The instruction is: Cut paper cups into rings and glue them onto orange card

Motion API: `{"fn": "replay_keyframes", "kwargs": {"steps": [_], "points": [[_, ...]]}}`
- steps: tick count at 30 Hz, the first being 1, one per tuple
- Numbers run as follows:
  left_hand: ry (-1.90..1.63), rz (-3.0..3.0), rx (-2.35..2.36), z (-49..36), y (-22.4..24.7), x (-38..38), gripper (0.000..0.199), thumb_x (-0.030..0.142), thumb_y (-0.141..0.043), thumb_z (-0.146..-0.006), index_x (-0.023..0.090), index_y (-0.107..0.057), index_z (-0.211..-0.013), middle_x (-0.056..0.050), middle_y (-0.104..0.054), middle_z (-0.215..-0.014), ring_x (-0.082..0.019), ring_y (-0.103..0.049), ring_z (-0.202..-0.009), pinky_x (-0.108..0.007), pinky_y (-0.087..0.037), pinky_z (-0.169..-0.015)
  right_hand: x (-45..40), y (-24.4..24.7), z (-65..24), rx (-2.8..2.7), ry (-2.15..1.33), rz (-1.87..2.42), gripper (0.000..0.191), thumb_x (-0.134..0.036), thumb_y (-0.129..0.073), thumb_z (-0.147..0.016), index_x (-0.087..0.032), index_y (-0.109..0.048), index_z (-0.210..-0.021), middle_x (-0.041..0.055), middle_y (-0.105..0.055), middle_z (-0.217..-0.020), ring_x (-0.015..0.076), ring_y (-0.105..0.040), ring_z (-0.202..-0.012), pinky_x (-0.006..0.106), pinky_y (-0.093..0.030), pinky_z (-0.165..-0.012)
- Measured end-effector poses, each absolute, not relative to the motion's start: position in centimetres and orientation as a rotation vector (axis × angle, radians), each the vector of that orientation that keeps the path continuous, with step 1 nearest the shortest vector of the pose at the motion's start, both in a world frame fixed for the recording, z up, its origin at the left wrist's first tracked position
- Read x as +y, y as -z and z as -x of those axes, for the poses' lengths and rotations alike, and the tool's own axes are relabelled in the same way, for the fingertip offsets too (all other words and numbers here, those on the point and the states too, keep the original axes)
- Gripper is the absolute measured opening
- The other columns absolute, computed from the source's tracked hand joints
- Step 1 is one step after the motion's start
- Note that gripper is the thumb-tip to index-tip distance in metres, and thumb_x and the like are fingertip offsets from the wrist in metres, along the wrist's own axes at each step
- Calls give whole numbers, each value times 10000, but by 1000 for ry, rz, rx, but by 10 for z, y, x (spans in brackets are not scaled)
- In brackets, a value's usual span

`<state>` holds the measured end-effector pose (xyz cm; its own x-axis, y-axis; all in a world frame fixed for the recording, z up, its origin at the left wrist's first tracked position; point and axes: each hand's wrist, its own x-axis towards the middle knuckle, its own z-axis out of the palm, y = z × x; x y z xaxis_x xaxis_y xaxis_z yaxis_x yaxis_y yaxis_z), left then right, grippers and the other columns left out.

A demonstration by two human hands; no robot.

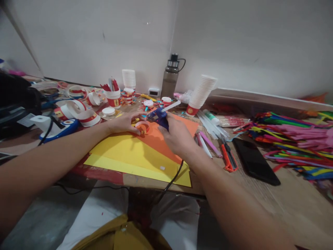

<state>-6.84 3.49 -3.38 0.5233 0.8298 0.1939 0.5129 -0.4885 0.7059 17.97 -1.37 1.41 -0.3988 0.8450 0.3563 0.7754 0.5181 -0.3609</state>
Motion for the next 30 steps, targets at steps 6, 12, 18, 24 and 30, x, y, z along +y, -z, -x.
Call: {"fn": "replay_keyframes", "kwargs": {"steps": [6,12,18,24,30], "points": [[-774,-2180,1185,62,36,26,771,372,-773,-631,203,-489,-1327,-84,-630,-1184,-227,-581,-1086,-340,-420,-959,-14,-11,-180,-2272,-231,1366,382,-309,-513,-880,-175,-526,-1237,117,-679,-1087,278,-623,-936,343,-460,-739],[-786,-2135,1186,63,40,27,805,365,-786,-621,207,-473,-1346,-86,-592,-1263,-232,-545,-1159,-332,-403,-997,-14,-9,-179,-2294,-253,1418,310,-295,-514,-870,-184,-576,-1152,92,-696,-900,262,-630,-790,318,-439,-636],[-797,-2090,1148,65,43,32,864,351,-802,-617,211,-424,-1381,-93,-605,-1242,-231,-547,-1166,-343,-404,-1007,-14,-5,-178,-2293,-262,1406,321,-312,-513,-870,-190,-562,-1163,77,-694,-868,248,-623,-744,301,-422,-600],[-798,-2082,1161,63,45,33,831,344,-803,-621,215,-444,-1359,-93,-610,-1232,-237,-560,-1148,-349,-405,-991,-13,0,-179,-2316,-205,1386,286,-304,-501,-872,-193,-570,-1127,71,-690,-848,238,-620,-726,295,-419,-589],[-796,-2060,1138,64,47,35,850,364,-804,-614,209,-434,-1363,-85,-628,-1189,-229,-575,-1118,-330,-410,-967,-13,3,-174,-2350,-170,1433,332,-313,-486,-882,-186,-538,-1184,91,-692,-880,257,-622,-754,311,-423,-596]]}}
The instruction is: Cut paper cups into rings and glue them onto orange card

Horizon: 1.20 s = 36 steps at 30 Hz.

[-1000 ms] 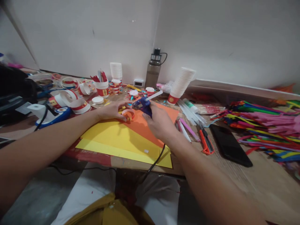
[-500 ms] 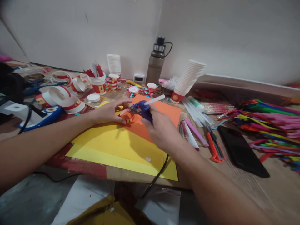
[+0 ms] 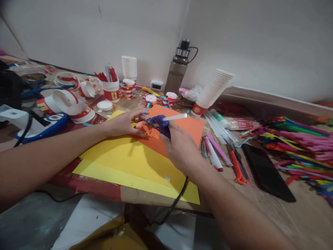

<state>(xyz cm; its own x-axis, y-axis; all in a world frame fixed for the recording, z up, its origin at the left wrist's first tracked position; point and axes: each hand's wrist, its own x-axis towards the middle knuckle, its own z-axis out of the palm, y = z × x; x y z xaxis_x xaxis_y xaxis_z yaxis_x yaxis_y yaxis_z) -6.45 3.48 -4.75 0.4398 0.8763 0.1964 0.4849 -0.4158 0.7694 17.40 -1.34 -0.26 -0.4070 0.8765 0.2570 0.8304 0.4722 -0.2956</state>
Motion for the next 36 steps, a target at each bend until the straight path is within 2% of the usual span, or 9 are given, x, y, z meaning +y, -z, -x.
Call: {"fn": "replay_keyframes", "kwargs": {"steps": [7,14,25,32,36], "points": [[-812,-2041,1158,63,44,32,822,350,-805,-604,198,-464,-1336,-75,-638,-1124,-225,-592,-1063,-327,-422,-927,-12,5,-164,-2417,-115,1481,301,-313,-450,-902,-163,-538,-1148,137,-678,-1032,291,-624,-871,340,-428,-673],[-802,-2032,1150,62,42,32,828,339,-797,-602,181,-456,-1341,-85,-647,-1113,-224,-602,-1036,-309,-428,-877,-13,3,-156,-2472,-57,1555,297,-302,-441,-909,-157,-531,-1153,146,-682,-1032,292,-631,-854,343,-420,-658],[-746,-2086,1146,63,39,31,838,388,-768,-634,181,-415,-1365,-87,-640,-1151,-225,-584,-1068,-343,-399,-930,-18,-4,-156,-2493,70,1606,339,-294,-426,-907,-145,-510,-1200,139,-683,-1044,279,-635,-867,324,-422,-659],[-734,-2101,1191,63,41,32,861,416,-783,-622,187,-419,-1368,-48,-644,-976,-215,-607,-943,-335,-432,-840,-12,3,-151,-2510,5,1510,379,-330,-433,-913,-159,-485,-1246,134,-682,-1054,259,-629,-885,314,-429,-696],[-742,-2101,1186,63,42,33,853,425,-777,-626,170,-428,-1363,-67,-647,-1033,-220,-600,-988,-334,-427,-874,-14,1,-153,-2511,50,1528,363,-319,-437,-910,-161,-497,-1231,131,-682,-1027,259,-630,-859,320,-428,-691]]}}
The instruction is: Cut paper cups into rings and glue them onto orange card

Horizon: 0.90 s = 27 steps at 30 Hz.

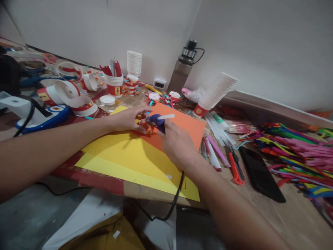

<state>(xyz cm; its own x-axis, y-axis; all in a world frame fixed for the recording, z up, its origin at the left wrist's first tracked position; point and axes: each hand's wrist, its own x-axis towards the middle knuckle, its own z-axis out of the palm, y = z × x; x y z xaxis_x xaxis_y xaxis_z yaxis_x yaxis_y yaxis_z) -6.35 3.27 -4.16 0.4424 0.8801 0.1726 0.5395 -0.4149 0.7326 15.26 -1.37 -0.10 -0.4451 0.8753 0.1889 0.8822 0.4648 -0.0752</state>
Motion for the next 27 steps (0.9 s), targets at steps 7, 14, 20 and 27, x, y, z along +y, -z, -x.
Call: {"fn": "replay_keyframes", "kwargs": {"steps": [7,14,20,27], "points": [[-719,-2112,1140,65,43,35,853,401,-762,-637,178,-402,-1377,-94,-628,-1188,-221,-577,-1090,-333,-402,-939,-22,-10,-157,-2513,118,1612,349,-285,-447,-902,-161,-505,-1223,128,-683,-999,261,-625,-834,313,-405,-666],[-705,-2124,1194,65,40,33,868,438,-766,-619,187,-419,-1373,-83,-637,-1161,-236,-583,-1075,-346,-407,-931,-19,-6,-153,-2509,94,1645,344,-303,-436,-908,-155,-502,-1212,136,-681,-1013,269,-627,-844,316,-401,-657],[-701,-2128,1237,63,38,32,857,446,-766,-623,178,-435,-1367,-79,-643,-1094,-238,-595,-1038,-348,-421,-898,-13,1,-151,-2520,63,1597,351,-320,-416,-920,-163,-489,-1225,137,-671,-1060,273,-630,-859,325,-414,-658],[-695,-2107,1143,65,43,37,864,426,-759,-628,190,-402,-1378,-85,-632,-1179,-221,-583,-1072,-323,-425,-905,-24,-15,-151,-2548,171,1635,360,-306,-424,-912,-146,-490,-1229,131,-683,-1002,257,-623,-826,316,-405,-673]]}}
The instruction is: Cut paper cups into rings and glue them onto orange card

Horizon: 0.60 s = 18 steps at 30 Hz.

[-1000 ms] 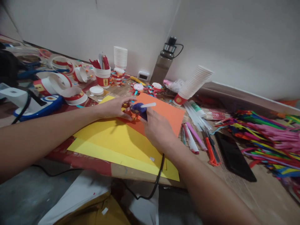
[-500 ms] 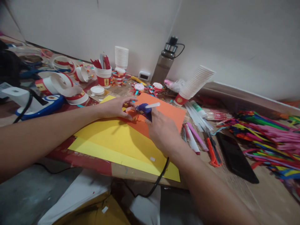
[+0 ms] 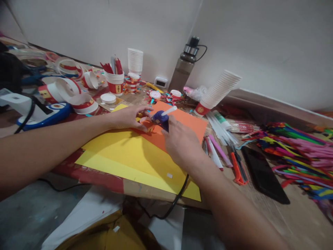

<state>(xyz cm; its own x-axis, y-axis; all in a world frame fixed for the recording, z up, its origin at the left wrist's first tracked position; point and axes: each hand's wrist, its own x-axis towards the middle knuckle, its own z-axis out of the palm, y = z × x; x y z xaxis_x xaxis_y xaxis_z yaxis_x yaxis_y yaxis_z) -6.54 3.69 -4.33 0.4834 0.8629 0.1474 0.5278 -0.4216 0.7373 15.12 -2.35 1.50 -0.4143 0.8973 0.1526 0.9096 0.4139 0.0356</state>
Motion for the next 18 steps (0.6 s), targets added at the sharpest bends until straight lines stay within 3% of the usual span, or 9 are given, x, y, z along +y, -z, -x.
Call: {"fn": "replay_keyframes", "kwargs": {"steps": [12,18], "points": [[-705,-2141,1052,67,41,37,919,393,-755,-635,229,-334,-1435,-97,-582,-1274,-230,-544,-1155,-345,-387,-982,-30,-21,-148,-2539,105,1716,353,-285,-401,-923,-140,-481,-1235,133,-689,-965,264,-628,-790,317,-379,-620],[-692,-2165,1111,65,40,36,886,399,-750,-648,196,-364,-1419,-86,-633,-1160,-236,-576,-1100,-348,-398,-958,-22,-12,-149,-2522,48,1630,345,-306,-406,-922,-155,-482,-1222,134,-684,-1019,273,-633,-852,319,-406,-641]]}}
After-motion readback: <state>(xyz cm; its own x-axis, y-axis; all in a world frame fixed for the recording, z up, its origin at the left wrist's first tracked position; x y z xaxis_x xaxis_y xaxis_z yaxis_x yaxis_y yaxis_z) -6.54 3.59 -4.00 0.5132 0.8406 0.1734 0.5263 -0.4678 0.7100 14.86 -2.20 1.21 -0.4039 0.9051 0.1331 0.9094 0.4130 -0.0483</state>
